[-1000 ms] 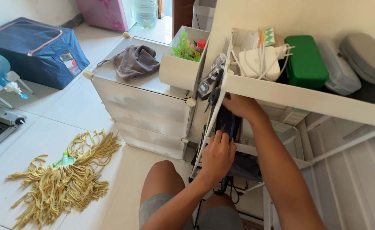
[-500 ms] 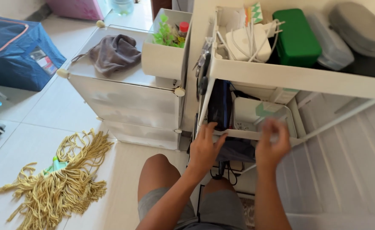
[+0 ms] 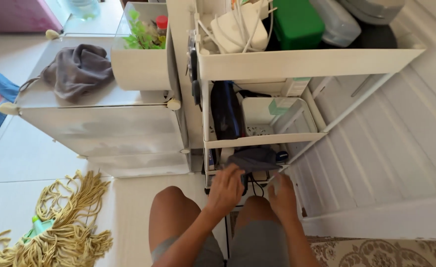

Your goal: Organizing various household items and electronics on a rolling cart and a desk.

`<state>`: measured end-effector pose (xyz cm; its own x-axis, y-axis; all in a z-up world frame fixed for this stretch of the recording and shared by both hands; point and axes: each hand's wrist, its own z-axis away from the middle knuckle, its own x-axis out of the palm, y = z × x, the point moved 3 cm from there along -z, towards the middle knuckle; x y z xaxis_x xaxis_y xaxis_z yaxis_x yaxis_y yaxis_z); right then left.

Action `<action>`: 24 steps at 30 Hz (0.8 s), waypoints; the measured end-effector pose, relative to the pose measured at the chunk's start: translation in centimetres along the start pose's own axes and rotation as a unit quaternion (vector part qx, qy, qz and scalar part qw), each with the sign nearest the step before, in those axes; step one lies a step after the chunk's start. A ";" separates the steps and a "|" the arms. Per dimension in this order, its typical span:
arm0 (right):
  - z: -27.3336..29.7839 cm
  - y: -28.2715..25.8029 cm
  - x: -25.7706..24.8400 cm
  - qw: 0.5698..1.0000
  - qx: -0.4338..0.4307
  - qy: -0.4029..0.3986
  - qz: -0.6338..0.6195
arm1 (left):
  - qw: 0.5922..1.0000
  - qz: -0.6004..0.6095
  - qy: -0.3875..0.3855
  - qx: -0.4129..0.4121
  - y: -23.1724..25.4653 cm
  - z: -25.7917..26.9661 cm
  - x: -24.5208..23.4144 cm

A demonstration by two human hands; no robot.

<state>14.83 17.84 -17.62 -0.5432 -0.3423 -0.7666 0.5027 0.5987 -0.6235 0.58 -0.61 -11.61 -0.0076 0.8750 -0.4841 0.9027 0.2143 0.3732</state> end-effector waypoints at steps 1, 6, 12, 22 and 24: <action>-1.5 -0.6 0.2 1.000 0.000 0.001 -0.001 | 1.000 0.000 0.000 0.001 -0.5 -0.5 0.3; -5.5 -2.2 -0.5 0.978 -0.006 0.061 0.199 | 0.983 -0.017 -0.180 -0.024 -3.2 -0.7 4.4; -6.9 -1.5 -3.0 0.984 -0.058 0.163 -0.042 | 0.974 0.050 -0.220 -0.036 -4.8 -2.2 5.8; -0.3 -2.3 -3.6 0.953 -0.046 0.253 -0.161 | 0.997 0.060 -0.029 -0.047 -0.5 -2.0 1.5; 0.7 2.9 0.0 0.973 0.068 0.134 -0.176 | 0.992 0.069 -0.062 -0.090 -1.2 -0.9 1.6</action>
<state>16.69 19.06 -19.53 -0.8438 -0.2972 -0.4469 0.3292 0.3709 -0.8684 -0.94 0.87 -12.12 0.1736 0.8436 -0.5081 0.7994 0.1805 0.5730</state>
